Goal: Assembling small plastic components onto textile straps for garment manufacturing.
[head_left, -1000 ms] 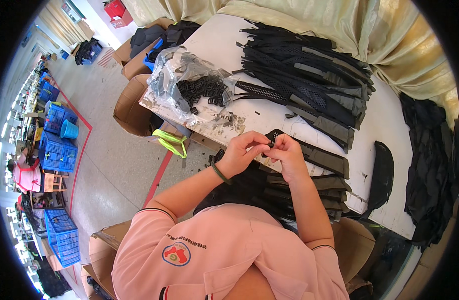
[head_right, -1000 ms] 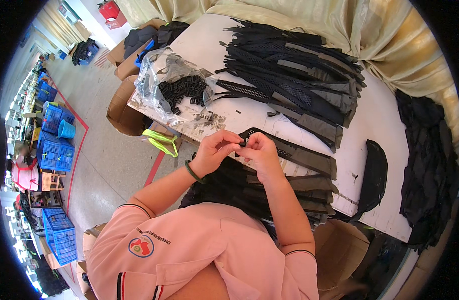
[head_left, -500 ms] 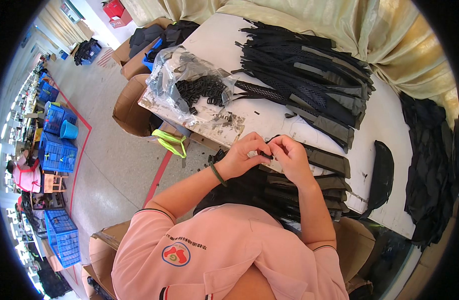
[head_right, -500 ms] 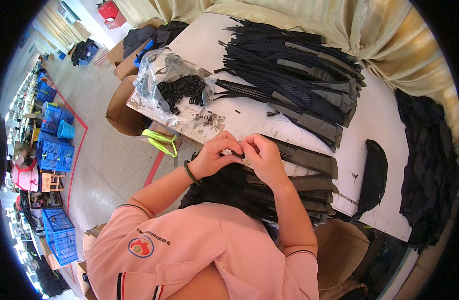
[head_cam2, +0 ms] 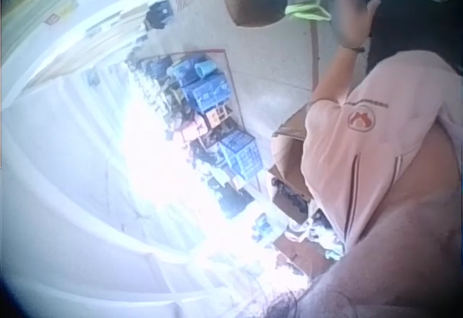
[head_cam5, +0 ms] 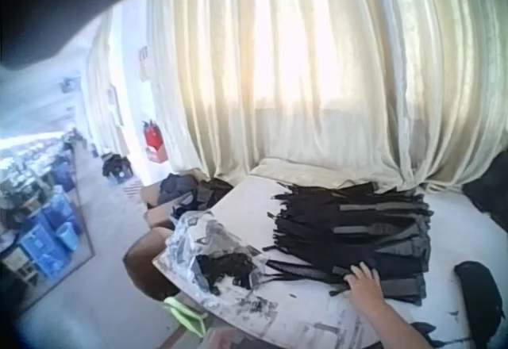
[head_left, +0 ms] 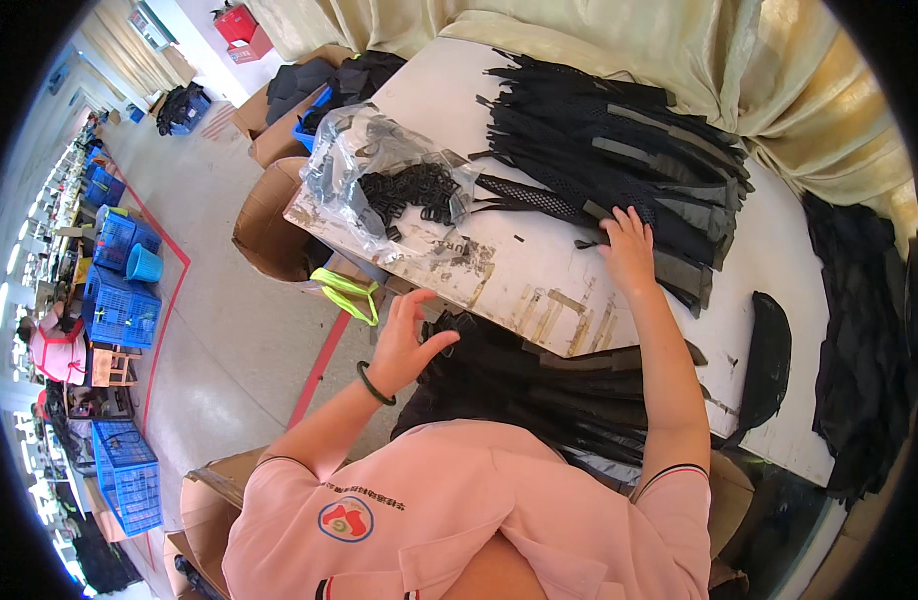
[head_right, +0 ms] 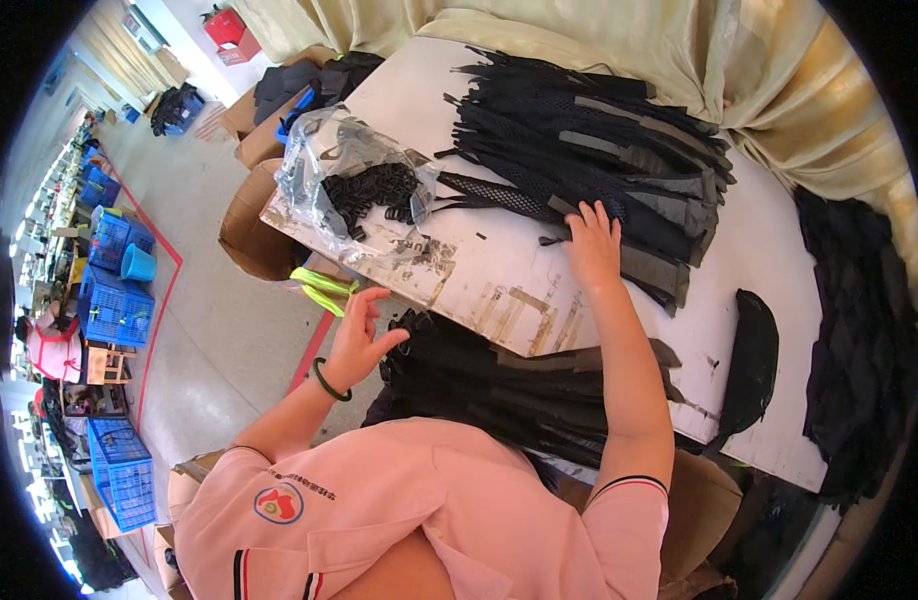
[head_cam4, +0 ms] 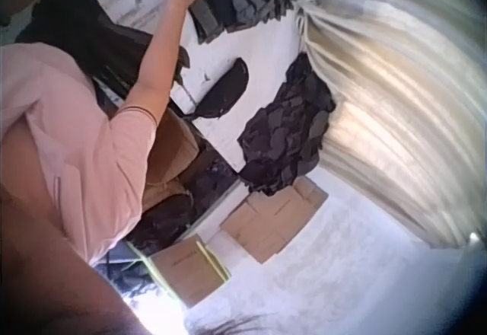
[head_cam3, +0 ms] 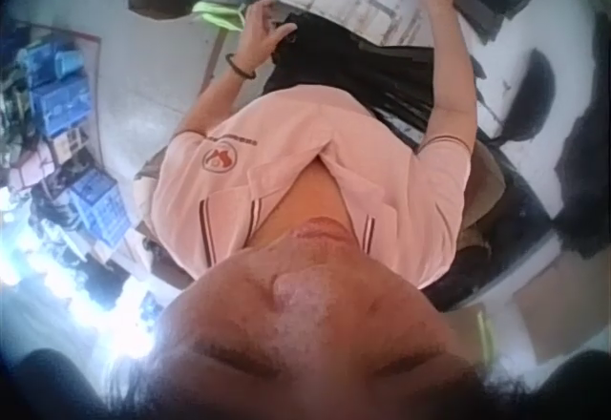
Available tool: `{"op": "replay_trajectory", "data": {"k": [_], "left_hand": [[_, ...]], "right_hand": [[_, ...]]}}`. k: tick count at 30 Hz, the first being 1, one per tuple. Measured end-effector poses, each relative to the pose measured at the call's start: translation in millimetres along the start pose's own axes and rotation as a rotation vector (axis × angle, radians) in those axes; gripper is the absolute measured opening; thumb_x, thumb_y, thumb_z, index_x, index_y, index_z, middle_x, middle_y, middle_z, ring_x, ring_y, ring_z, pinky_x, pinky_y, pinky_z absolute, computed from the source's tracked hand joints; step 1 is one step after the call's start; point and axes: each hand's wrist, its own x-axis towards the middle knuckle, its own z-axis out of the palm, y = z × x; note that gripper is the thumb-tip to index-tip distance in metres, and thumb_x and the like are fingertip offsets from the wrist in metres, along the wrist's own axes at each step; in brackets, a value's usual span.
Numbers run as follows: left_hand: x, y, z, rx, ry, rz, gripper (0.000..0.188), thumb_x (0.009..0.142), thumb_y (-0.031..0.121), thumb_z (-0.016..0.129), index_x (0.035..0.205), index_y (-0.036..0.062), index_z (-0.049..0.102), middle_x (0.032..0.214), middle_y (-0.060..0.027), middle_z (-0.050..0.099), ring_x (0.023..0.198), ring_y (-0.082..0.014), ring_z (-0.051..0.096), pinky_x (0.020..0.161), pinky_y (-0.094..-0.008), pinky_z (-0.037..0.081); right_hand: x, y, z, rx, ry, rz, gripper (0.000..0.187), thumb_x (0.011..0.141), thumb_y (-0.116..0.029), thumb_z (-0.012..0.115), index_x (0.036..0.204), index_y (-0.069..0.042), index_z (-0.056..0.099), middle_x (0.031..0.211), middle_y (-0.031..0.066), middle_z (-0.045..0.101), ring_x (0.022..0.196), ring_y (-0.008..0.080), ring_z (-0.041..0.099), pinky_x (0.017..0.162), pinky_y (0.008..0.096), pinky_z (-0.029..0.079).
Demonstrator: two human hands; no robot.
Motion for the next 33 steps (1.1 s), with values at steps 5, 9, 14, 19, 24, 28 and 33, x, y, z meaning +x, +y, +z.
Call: {"op": "replay_trajectory", "data": {"k": [5, 9, 14, 19, 24, 28, 33], "left_hand": [[40, 15, 18, -0.618, -0.556, -0.397, 0.04, 0.09, 0.023, 0.059, 0.123, 0.0067, 0.047, 0.111, -0.0085, 0.055, 0.069, -0.0103, 0.054, 0.064, -0.0218, 0.045], [73, 29, 66, -1.189, -0.59, -0.482, 0.042, 0.091, 0.02, 0.057, 0.129, 0.0084, 0.044, 0.116, -0.0098, 0.056, 0.071, -0.0118, 0.057, 0.067, -0.024, 0.048], [102, 35, 82, -1.776, -0.469, -0.36, 0.041, 0.092, 0.009, 0.052, 0.132, 0.0092, 0.043, 0.112, -0.0087, 0.058, 0.078, -0.0118, 0.058, 0.069, -0.026, 0.049], [99, 15, 73, -1.48, -0.235, -0.341, 0.013, 0.087, 0.005, 0.06, 0.1, 0.005, 0.056, 0.082, -0.004, 0.06, 0.07, -0.0133, 0.06, 0.066, -0.0272, 0.051], [84, 16, 64, -1.224, -0.202, -0.443, 0.008, 0.088, 0.01, 0.061, 0.09, 0.0064, 0.055, 0.076, -0.0025, 0.06, 0.066, -0.0139, 0.061, 0.061, -0.0287, 0.051], [78, 9, 63, -0.985, -0.128, -0.306, 0.009, 0.086, 0.011, 0.063, 0.086, 0.0061, 0.055, 0.072, -0.002, 0.06, 0.065, -0.0113, 0.061, 0.059, -0.025, 0.05], [83, 0, 54, -0.717, -0.157, -0.163, 0.012, 0.087, 0.018, 0.063, 0.088, 0.0062, 0.06, 0.07, 0.0029, 0.057, 0.059, -0.0052, 0.051, 0.054, -0.02, 0.041]], "right_hand": [[10, -25, -40, 0.002, -0.06, -0.073, 0.028, 0.072, -0.01, 0.069, 0.096, -0.004, 0.054, 0.112, 0.0113, 0.058, 0.113, 0.0317, 0.049, 0.099, 0.0443, 0.035], [0, -65, -104, 0.432, -0.294, 0.017, 0.025, 0.075, -0.011, 0.069, 0.093, -0.003, 0.054, 0.079, 0.0088, 0.061, 0.077, 0.0253, 0.058, 0.07, 0.0341, 0.044], [-21, -64, -149, 0.789, -0.457, 0.096, 0.018, 0.081, -0.013, 0.066, 0.088, -0.001, 0.055, 0.068, 0.0028, 0.056, 0.062, 0.0093, 0.048, 0.059, 0.0241, 0.04], [-38, -20, -155, 0.566, -0.689, 0.309, 0.021, 0.081, -0.019, 0.067, 0.085, 0.0, 0.059, 0.065, 0.0039, 0.057, 0.06, 0.0093, 0.05, 0.055, 0.0257, 0.041], [-61, -11, -107, -0.169, -0.712, 0.077, 0.029, 0.071, -0.023, 0.074, 0.082, 0.001, 0.061, 0.074, 0.0121, 0.064, 0.069, 0.0257, 0.061, 0.065, 0.0352, 0.047], [-51, -72, -69, 0.361, -0.121, -0.176, 0.053, 0.071, -0.02, 0.074, 0.115, -0.001, 0.052, 0.112, 0.0169, 0.058, 0.103, 0.0341, 0.054, 0.089, 0.0414, 0.042], [-37, -134, -24, 1.046, -0.404, 0.048, 0.03, 0.084, -0.012, 0.061, 0.112, -0.002, 0.055, 0.096, 0.0161, 0.063, 0.082, 0.0232, 0.061, 0.072, 0.0319, 0.047]]}}
